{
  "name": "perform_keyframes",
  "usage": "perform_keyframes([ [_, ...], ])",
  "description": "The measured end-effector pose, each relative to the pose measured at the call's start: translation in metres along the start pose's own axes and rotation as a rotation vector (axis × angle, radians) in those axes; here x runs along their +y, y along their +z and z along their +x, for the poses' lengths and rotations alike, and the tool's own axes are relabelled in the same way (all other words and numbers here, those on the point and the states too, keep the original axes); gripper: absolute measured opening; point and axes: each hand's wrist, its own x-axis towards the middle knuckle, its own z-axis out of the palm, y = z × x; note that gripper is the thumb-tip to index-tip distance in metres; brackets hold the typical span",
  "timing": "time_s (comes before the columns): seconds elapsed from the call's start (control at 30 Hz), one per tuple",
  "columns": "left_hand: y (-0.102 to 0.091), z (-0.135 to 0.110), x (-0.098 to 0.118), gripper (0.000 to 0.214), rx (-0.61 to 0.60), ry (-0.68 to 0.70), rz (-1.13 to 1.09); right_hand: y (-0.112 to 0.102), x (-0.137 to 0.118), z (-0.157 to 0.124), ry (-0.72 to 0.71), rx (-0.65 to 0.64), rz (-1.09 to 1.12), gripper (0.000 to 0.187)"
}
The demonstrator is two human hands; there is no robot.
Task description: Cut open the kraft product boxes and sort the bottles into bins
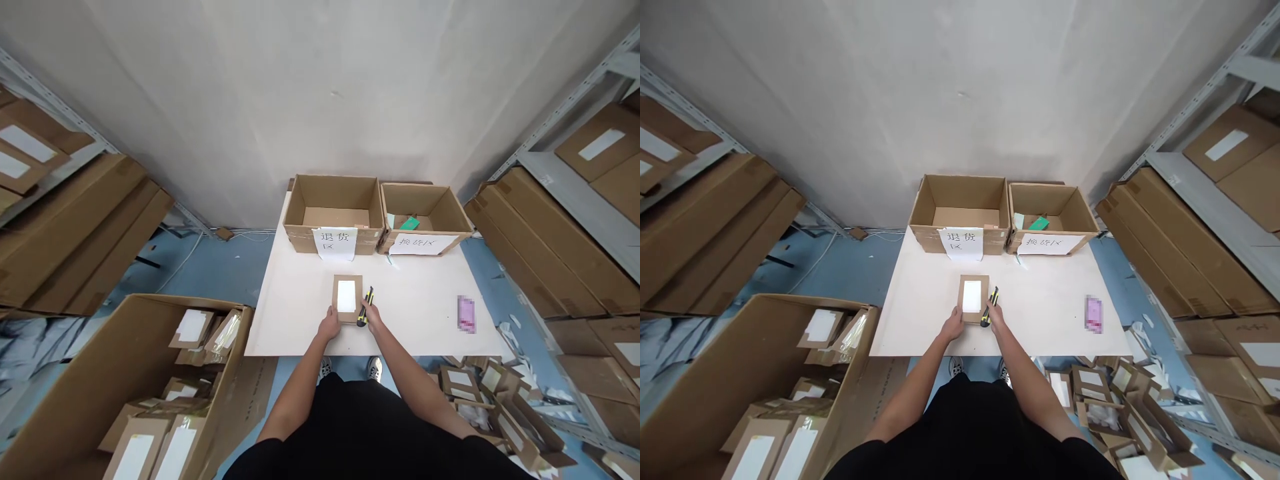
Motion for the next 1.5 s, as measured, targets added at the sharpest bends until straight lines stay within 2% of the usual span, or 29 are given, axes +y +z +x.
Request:
perform_keyframes([
  [0.1, -0.021, -0.004, -0.029, 0.082, -0.021, -0.036, 0.024, 0.015, -0.018, -0.008, -0.028, -0.119, 0.031, 0.038],
  [0.2, -0.049, -0.008, -0.062, 0.066, 0.004, -0.066, -0.001, 0.04, -0.027, -0.02, -0.071, -0.269, -0.139, 0.041],
  [0.33, -0.083, -0.013, -0.085, 0.054, 0.257, -0.087, -0.051, 0.078, -0.013, -0.034, -0.056, -0.332, -0.383, 0.039],
  [0.4, -0.097, -0.011, -0.087, 0.063, 0.332, 0.003, -0.04, 0.089, -0.001, -0.038, -0.04, -0.299, -0.428, 0.037],
  [0.43, -0.102, -0.009, -0.087, 0.072, 0.307, 0.069, -0.015, 0.091, 0.006, -0.039, -0.036, -0.271, -0.447, 0.035],
  [0.53, -0.112, 0.001, -0.085, 0.112, 0.094, 0.207, 0.074, 0.083, 0.021, -0.041, -0.049, -0.153, -0.507, 0.033],
  [0.6, -0.11, 0.007, -0.083, 0.127, 0.026, 0.226, 0.112, 0.071, 0.025, -0.041, -0.082, -0.058, -0.529, 0.034],
  [0.67, -0.101, 0.011, -0.078, 0.131, 0.059, 0.22, 0.132, 0.058, 0.023, -0.043, -0.131, 0.019, -0.499, 0.034],
  [0.77, -0.079, 0.014, -0.061, 0.13, 0.128, 0.205, 0.154, 0.043, 0.011, -0.047, -0.215, 0.065, -0.443, 0.034],
  [0.83, -0.064, 0.016, -0.043, 0.127, 0.143, 0.203, 0.168, 0.039, -0.001, -0.05, -0.274, 0.082, -0.515, 0.033],
  [0.9, -0.054, 0.018, -0.027, 0.128, 0.135, 0.205, 0.174, 0.04, -0.011, -0.053, -0.321, 0.094, -0.688, 0.029],
  [1.0, -0.053, 0.023, -0.013, 0.132, 0.086, 0.204, 0.174, 0.051, -0.023, -0.054, -0.343, 0.061, -0.98, 0.021],
  [1.13, -0.065, 0.026, -0.022, 0.125, 0.001, 0.229, 0.174, 0.082, -0.035, -0.044, -0.356, 0.006, -1.212, 0.027],
  [1.33, -0.072, 0.023, -0.03, 0.127, -0.038, 0.216, 0.16, 0.133, -0.053, -0.019, -0.326, -0.007, -1.247, 0.027],
  [1.5, -0.07, 0.021, -0.029, 0.131, -0.042, 0.212, 0.118, 0.142, -0.056, -0.011, -0.295, 0.002, -1.282, 0.028],
])
